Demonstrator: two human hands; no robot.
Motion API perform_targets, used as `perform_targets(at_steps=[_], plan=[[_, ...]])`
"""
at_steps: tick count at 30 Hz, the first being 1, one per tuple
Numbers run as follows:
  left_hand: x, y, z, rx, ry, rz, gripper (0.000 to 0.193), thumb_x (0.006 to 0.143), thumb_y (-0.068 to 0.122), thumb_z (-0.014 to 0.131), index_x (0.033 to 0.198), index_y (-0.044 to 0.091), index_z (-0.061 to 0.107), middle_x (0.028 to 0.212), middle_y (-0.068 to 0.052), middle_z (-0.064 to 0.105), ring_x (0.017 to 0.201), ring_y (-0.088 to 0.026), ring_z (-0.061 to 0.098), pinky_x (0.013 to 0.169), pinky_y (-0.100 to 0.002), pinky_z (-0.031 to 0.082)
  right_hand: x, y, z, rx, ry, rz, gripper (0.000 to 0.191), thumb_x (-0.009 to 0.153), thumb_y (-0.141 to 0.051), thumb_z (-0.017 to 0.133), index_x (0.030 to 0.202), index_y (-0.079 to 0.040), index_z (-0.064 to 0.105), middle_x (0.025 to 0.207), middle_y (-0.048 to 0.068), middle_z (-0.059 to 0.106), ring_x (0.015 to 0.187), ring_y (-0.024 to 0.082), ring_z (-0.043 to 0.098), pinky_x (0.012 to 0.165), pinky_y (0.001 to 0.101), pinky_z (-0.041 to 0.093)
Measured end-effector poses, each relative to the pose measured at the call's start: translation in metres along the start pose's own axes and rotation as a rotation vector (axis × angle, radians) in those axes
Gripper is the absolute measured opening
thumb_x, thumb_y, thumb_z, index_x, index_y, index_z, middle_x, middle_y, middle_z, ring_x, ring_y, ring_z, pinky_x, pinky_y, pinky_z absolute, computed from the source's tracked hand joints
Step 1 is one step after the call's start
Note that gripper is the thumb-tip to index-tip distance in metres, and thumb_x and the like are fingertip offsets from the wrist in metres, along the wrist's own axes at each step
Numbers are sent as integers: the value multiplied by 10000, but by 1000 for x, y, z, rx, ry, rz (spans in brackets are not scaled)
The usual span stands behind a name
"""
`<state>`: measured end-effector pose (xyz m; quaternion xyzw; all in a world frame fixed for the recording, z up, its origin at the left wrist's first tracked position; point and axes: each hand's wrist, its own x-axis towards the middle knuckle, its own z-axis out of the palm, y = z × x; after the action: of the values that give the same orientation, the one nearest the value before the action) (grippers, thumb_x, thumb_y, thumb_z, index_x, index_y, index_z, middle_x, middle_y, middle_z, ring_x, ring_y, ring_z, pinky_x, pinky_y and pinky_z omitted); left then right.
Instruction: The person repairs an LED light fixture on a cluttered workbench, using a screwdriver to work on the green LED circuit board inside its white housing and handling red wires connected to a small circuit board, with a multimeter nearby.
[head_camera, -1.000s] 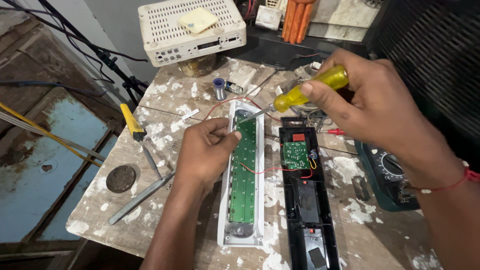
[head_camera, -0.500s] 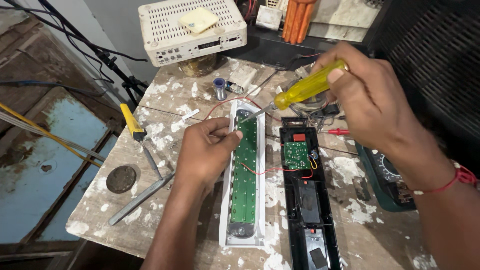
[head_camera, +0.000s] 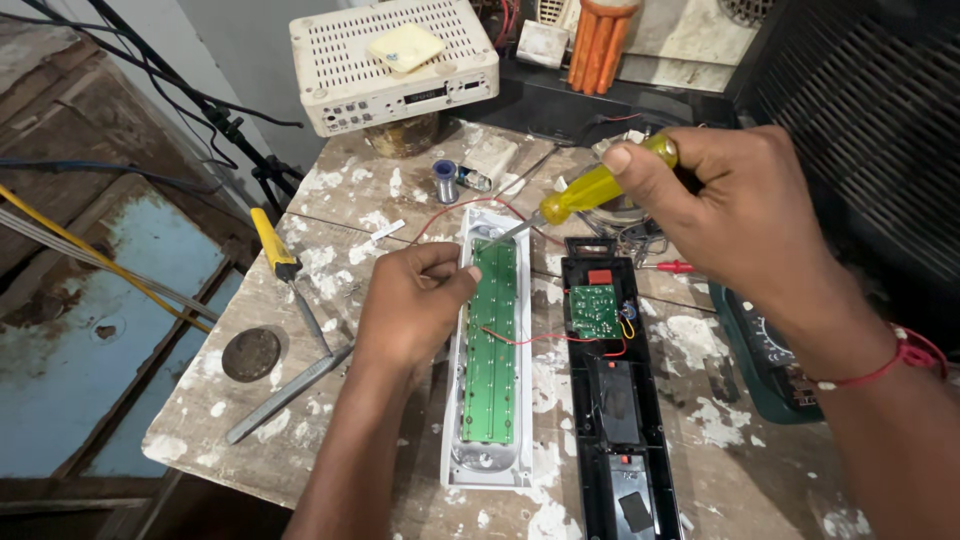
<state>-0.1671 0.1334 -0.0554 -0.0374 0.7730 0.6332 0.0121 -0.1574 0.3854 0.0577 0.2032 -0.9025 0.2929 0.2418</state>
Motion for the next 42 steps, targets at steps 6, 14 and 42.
perform_targets(at_steps=[6, 14, 42], plan=[[1, 0, -1, 7, -8, 2, 460, 812, 158, 776, 1189, -92, 694, 943, -128, 776, 803, -155, 703, 723, -274, 560, 1, -2, 2, 14, 5, -107, 304, 1066, -288, 610, 1075, -3, 716, 693, -17, 602, 548, 23, 532, 459, 215, 384], [-2, 8, -2, -13, -32, 14, 456, 802, 143, 779, 1184, -90, 688, 948, -126, 776, 811, -147, 708, 737, -267, 564, -5, 5, 5, 326, -34, -32, 296, 1153, -227, 434, 1324, -28, 572, 798, -13, 493, 645, 44, 410, 570, 236, 381], [-4, 12, 1, 47, -25, 29, 476, 800, 164, 803, 1192, -81, 693, 935, -111, 767, 795, -136, 692, 723, -265, 555, -7, 16, 1, 139, -75, -132, 229, 1113, -184, 527, 1245, 3, 519, 796, 45, 581, 634, 98, 536, 583, 275, 422]])
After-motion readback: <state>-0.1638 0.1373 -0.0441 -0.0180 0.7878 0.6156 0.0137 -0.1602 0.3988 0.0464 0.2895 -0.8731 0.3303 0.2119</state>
